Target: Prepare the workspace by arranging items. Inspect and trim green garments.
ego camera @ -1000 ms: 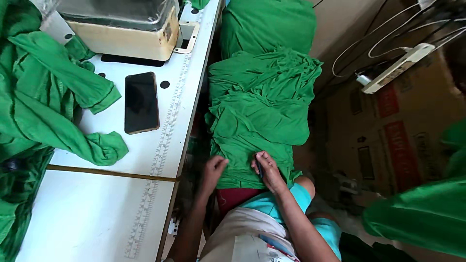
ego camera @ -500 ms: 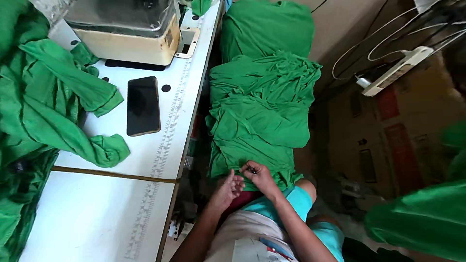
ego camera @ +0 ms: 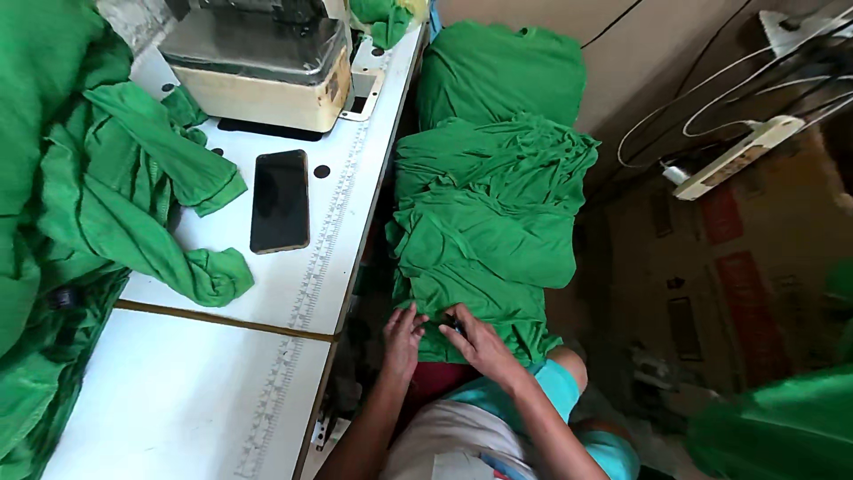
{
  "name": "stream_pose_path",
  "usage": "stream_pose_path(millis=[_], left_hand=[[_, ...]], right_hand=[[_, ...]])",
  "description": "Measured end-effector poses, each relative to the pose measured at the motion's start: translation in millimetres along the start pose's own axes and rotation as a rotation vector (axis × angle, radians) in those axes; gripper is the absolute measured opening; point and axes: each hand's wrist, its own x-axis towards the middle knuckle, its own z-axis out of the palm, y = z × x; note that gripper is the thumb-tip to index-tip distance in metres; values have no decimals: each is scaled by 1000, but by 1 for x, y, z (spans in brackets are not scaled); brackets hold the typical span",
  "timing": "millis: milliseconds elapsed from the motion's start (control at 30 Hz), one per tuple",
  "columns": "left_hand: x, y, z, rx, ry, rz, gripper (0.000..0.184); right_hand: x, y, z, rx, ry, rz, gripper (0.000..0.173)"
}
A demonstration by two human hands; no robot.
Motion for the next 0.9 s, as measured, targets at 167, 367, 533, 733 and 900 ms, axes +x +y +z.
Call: stream_pose_path(millis=[167, 367, 533, 733, 900], left_hand=[[0, 4, -4, 75, -69, 57, 13], [-8, 8, -2, 134, -139, 100, 17], [-9, 8, 1, 125, -131, 111, 21], [-10, 7, 4, 111, -153, 101, 24], [-10, 5, 5, 115, -142, 87, 24]], right_hand=[[5, 1, -2, -33, 89, -39, 41], [9, -11, 5, -52, 147, 39, 43], [11, -6, 13, -91, 258, -54, 40], [12, -5, 12, -130, 285, -102, 39], [12, -8, 11, -109, 263, -51, 37]])
